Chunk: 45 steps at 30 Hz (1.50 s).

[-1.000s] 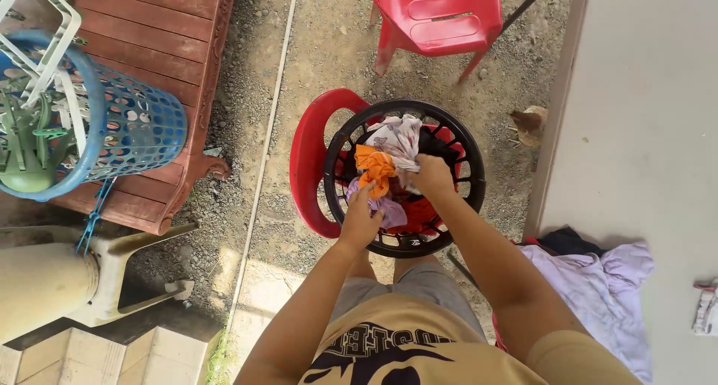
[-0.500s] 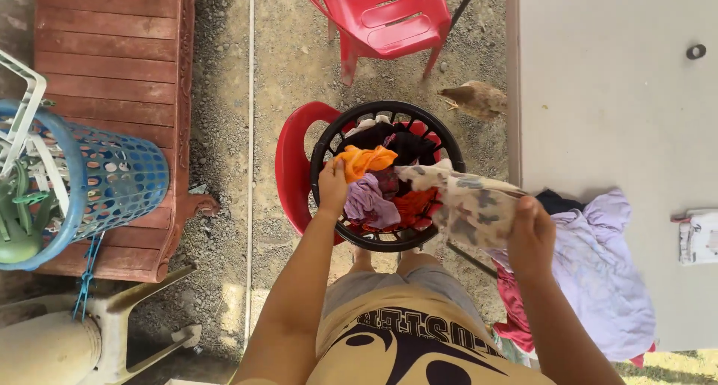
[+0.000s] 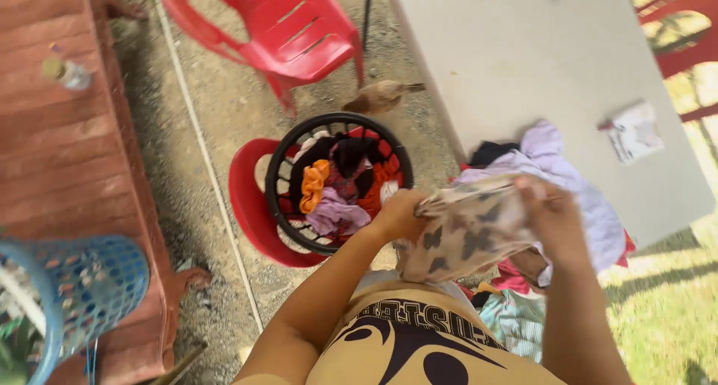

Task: The person is sorting clean clothes from a laundry basket and clipping them onto a multi-clip laundry hanger rack in an outdoor area.

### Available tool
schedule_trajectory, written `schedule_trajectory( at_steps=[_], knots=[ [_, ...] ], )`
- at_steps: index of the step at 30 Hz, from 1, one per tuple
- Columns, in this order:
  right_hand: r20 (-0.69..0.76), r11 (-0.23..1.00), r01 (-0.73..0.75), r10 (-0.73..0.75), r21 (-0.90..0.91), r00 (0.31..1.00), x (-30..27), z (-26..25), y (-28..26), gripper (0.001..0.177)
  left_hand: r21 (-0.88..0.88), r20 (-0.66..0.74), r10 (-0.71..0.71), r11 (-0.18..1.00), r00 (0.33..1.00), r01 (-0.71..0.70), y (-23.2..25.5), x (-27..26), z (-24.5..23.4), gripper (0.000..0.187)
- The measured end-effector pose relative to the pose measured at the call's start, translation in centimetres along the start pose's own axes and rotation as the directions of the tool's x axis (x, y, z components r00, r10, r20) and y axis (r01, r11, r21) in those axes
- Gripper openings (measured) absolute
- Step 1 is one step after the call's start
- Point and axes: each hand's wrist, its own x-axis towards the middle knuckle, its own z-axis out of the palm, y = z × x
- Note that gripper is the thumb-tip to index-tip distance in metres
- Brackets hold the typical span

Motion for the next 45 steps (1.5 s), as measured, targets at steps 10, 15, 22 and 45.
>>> schedule_trajectory(
  at_steps=[10,15,22,45],
  knots=[
    [-0.447,0.656,-0.115,-0.364,-0.746,0.817,3.2,-20.8,12.9,0.029,-0.402,-0.259,0.321,0.822,0.911,-0.404,5.9,10.2,6.8,0.07],
    [-0.162,0.715,0.326,-0.522,-0.618,0.837,4.1,-11.7,13.1,0.035,-0.087,-0.452,0.218,0.954,0.865,-0.286,2.8,9.7,8.1,0.064],
    [0.548,0.913,0.273,-0.068,-0.302,0.834,5.1,5.5,10.9,0.033,-0.306,-0.598,-0.442,0.897,0.669,0.32,-7.2,2.8,4.3,0.075],
    [0.754,0.957,-0.289,0.196,-0.009,0.627,13.4,25.8,15.4,0.032,-0.628,-0.759,-0.503,0.733,0.413,-0.262,-16.0,-13.0,-7.4,0.029]
  ],
)
